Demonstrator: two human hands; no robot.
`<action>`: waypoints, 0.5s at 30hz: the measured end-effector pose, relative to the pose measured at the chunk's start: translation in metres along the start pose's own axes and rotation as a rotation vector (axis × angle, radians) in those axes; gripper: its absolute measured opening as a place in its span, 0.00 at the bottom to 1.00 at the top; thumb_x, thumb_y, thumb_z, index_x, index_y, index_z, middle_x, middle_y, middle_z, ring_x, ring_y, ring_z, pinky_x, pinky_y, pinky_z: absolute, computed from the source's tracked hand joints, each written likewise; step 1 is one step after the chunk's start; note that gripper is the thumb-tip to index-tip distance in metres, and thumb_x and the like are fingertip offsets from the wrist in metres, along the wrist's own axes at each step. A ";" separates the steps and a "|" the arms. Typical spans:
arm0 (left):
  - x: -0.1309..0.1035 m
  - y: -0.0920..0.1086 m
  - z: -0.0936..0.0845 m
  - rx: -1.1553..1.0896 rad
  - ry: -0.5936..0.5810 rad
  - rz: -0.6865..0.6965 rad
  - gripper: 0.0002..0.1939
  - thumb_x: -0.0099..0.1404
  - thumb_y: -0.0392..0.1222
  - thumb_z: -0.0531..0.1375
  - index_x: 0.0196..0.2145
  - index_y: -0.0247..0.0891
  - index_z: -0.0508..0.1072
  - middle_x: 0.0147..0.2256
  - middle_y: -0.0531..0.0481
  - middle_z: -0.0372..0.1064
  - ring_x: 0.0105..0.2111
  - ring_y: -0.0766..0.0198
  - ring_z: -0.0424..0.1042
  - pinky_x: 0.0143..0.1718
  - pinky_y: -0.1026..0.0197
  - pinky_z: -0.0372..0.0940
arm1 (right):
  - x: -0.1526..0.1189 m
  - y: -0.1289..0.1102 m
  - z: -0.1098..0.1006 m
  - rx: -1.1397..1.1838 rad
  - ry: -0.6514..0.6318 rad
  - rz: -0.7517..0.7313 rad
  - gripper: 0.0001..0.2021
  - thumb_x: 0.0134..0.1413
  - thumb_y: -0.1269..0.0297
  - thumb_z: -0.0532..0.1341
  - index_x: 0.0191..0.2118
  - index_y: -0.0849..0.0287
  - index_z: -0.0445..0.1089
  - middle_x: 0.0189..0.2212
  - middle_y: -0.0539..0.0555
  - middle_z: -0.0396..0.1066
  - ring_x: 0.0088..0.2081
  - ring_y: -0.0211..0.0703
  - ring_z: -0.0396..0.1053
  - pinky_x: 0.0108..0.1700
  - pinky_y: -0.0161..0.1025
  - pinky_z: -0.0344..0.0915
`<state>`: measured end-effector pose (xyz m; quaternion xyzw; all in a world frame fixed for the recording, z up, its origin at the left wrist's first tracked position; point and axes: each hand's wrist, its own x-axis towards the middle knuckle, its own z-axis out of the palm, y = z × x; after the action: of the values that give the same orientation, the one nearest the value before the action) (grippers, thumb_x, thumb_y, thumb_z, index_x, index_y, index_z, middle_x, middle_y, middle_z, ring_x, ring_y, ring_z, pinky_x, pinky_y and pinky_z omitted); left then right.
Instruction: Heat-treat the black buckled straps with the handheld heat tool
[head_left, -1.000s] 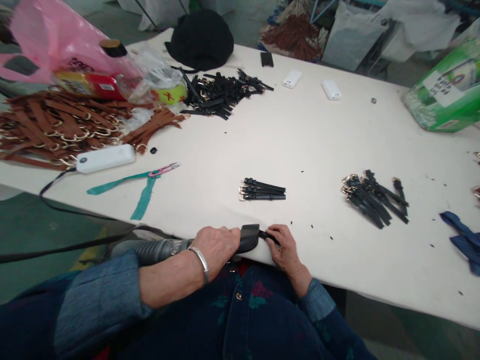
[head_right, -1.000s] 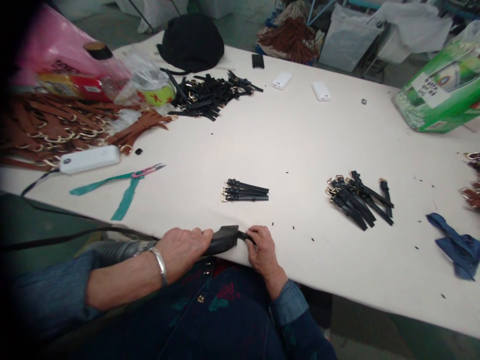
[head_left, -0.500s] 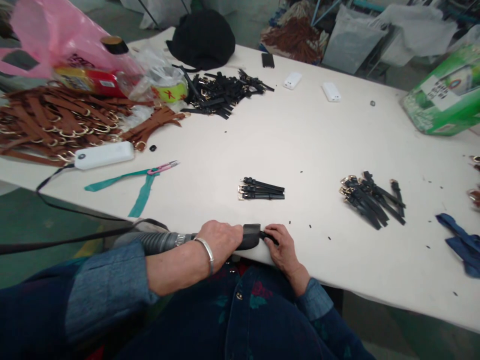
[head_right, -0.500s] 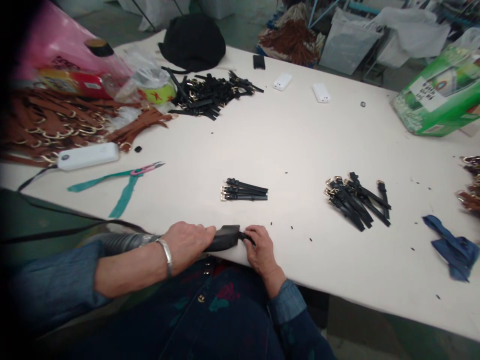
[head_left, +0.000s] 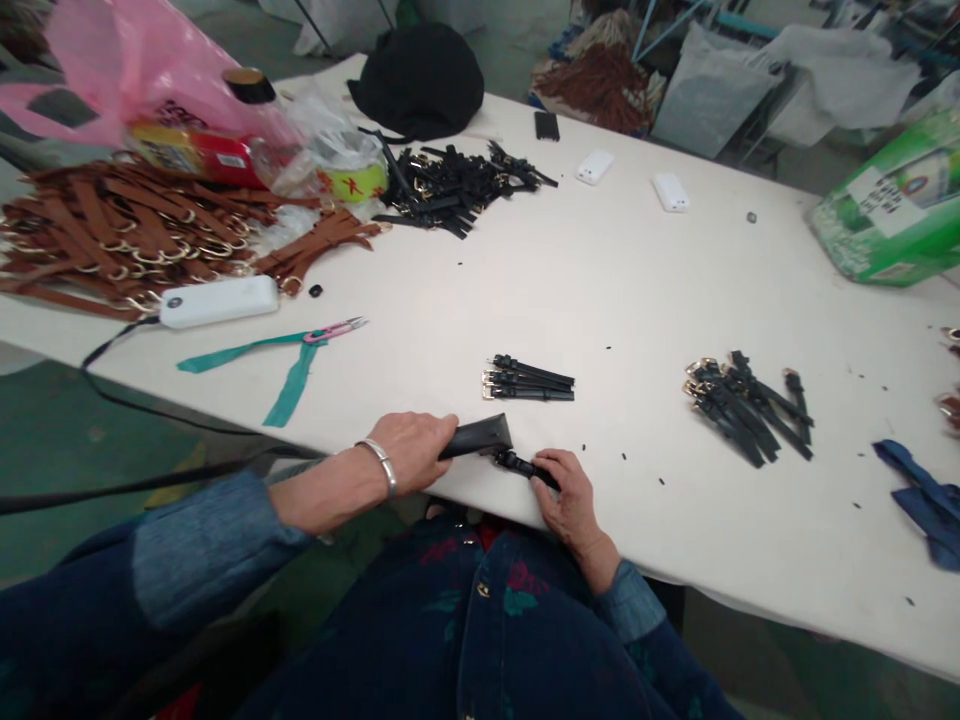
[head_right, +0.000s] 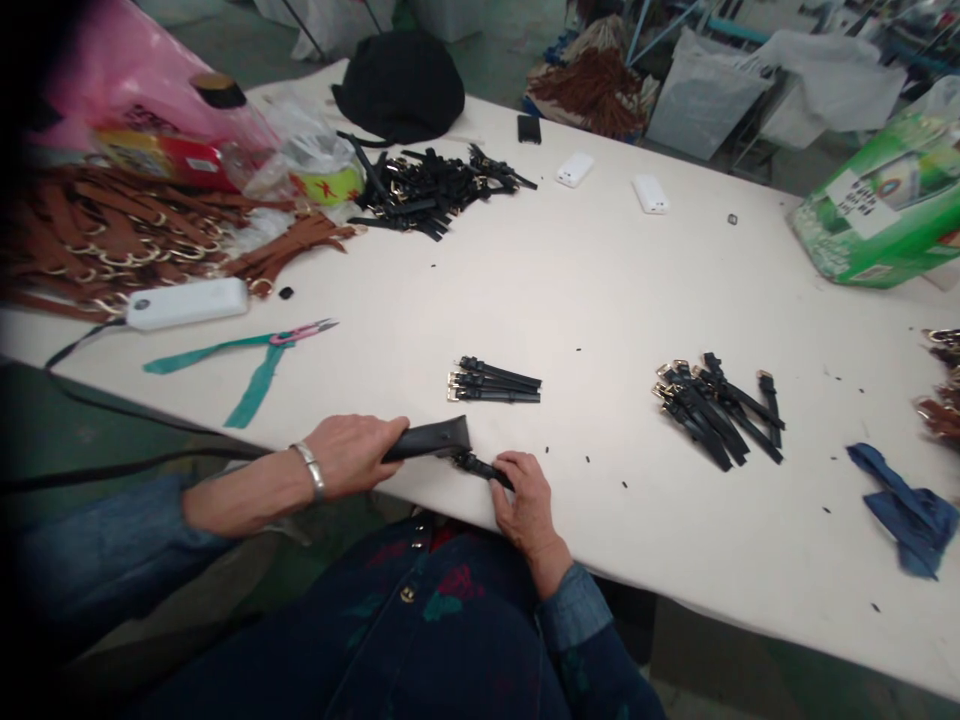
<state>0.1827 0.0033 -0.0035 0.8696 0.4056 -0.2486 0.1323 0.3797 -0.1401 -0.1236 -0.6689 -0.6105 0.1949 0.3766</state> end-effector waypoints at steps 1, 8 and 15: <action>-0.002 -0.007 0.001 0.005 -0.005 -0.028 0.17 0.55 0.50 0.50 0.39 0.39 0.64 0.35 0.41 0.70 0.36 0.53 0.69 0.35 0.53 0.61 | 0.000 -0.001 0.000 -0.011 -0.005 0.000 0.13 0.47 0.68 0.56 0.41 0.56 0.67 0.39 0.56 0.65 0.42 0.44 0.62 0.45 0.45 0.61; -0.014 -0.013 0.009 0.015 -0.004 0.066 0.15 0.54 0.48 0.50 0.37 0.40 0.65 0.31 0.45 0.70 0.32 0.57 0.69 0.31 0.58 0.61 | 0.004 -0.008 0.003 -0.069 -0.018 0.029 0.12 0.48 0.67 0.56 0.41 0.56 0.67 0.37 0.55 0.64 0.41 0.44 0.61 0.43 0.43 0.60; -0.006 -0.013 0.024 -0.073 0.038 0.045 0.17 0.54 0.52 0.51 0.36 0.38 0.66 0.30 0.44 0.70 0.30 0.57 0.70 0.29 0.58 0.61 | 0.019 -0.029 0.008 -0.285 -0.103 0.053 0.10 0.46 0.61 0.59 0.36 0.57 0.66 0.31 0.54 0.64 0.37 0.45 0.59 0.40 0.42 0.56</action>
<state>0.1614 -0.0026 -0.0206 0.8777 0.3971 -0.2138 0.1619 0.3577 -0.1208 -0.1040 -0.7206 -0.6326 0.1501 0.2410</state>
